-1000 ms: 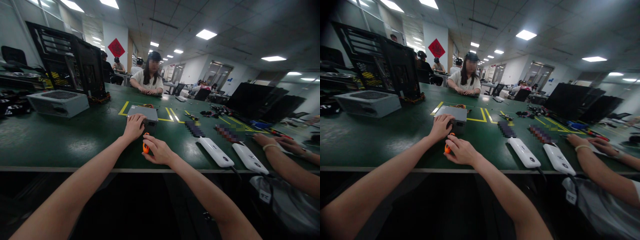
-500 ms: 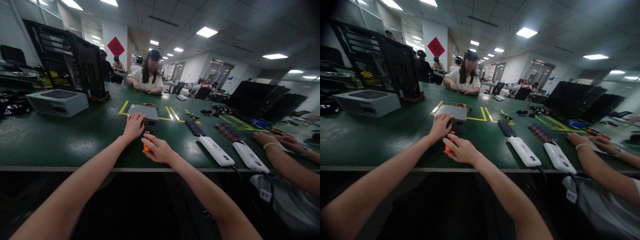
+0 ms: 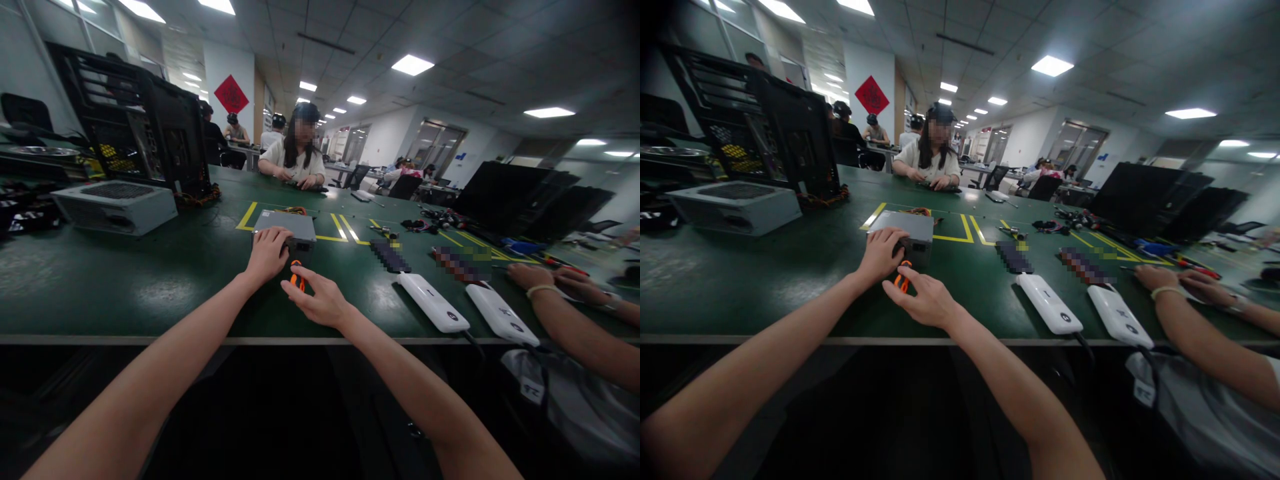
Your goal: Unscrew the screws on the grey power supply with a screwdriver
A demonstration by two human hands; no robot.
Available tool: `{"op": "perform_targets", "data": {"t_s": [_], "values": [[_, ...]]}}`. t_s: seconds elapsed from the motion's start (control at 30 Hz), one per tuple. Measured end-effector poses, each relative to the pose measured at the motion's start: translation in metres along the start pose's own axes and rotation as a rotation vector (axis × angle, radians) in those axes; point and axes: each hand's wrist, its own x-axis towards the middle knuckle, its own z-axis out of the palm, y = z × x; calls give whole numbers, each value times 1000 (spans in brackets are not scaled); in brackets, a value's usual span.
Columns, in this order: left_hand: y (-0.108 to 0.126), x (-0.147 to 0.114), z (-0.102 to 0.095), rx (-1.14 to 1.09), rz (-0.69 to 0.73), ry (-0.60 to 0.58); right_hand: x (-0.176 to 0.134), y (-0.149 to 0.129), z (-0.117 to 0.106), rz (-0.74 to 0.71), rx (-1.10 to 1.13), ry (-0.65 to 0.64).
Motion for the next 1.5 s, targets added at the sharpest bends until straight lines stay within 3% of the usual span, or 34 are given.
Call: {"op": "perform_targets", "data": {"t_s": [0.13,0.4,0.63,0.87,1.17,1.33,1.5], "values": [[1,0,-1,-1,-4,-3,1,1,0,31,-28,68],[-1,0,1,11,5,5,7,-3,-7,-1,-8,12],[0,0,-1,18,4,-2,3,-1,0,32,68,162],[-1,0,1,3,6,14,5,-3,-6,6,3,30],[0,0,0,19,11,14,2,-1,0,57,131,83],[0,0,0,18,17,17,6,-1,-4,34,71,17],[-1,0,2,22,18,24,3,0,0,32,55,67]]}}
